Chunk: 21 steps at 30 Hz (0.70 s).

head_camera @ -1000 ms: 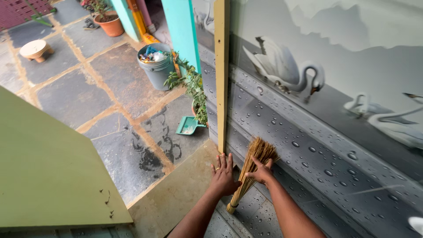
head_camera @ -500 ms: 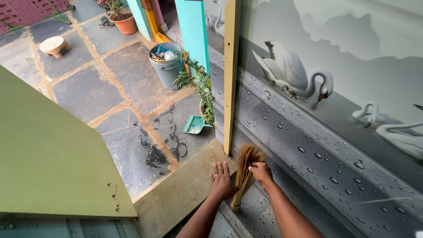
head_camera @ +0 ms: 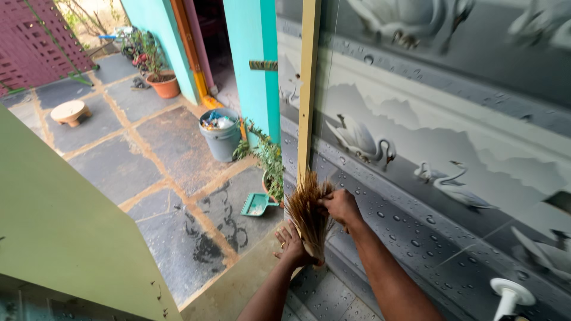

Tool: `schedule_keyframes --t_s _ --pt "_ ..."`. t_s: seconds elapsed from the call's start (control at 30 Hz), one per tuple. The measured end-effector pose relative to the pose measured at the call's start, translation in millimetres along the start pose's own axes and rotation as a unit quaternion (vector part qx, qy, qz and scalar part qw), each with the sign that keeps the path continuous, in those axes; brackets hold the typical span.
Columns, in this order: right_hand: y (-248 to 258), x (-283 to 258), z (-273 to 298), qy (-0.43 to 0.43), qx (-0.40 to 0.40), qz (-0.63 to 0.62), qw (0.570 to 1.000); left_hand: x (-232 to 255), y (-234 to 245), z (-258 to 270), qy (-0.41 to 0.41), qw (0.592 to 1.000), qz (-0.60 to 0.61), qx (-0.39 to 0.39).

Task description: The person uses a traditional straw broom to sweep the tiled walls and ceiling of a bathroom. They move the broom across the wall surfaces and the ceiling to remove dust or debris.

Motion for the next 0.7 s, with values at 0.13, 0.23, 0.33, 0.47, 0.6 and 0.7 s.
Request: schedule_keyframes --t_s 0.13,0.23,0.33,0.47,0.6,0.7 --pt "82 -51 61 0.072 -0.010 -0.172 0.982 65 35 22 -0.109 0.987 0.095 0.071" --pt "146 -73 107 0.116 0.030 -0.255 0.959 111 59 44 -0.245 0.936 0.219 0.128" --pt "217 -72 147 0.156 0.158 -0.302 0.927 149 80 61 -0.243 0.935 0.194 0.171" --pt "282 -44 197 0.211 0.402 -0.401 0.795 195 121 93 -0.276 0.935 0.157 0.157" --pt "270 -25 203 0.193 0.313 -0.296 0.881 256 157 131 -0.364 0.890 0.239 0.133" --pt "241 -13 200 0.175 0.202 -0.178 0.947 307 174 158 -0.440 0.830 0.324 0.115"
Point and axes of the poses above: each hand's wrist, its own z-axis away from the middle knuckle, its own y-axis out of the back of the hand, x = y × z, the point moved 6 cm from there along -z, towards the middle knuckle, and after that the axes turned 14 degrees about z, right-handed, at the moved point
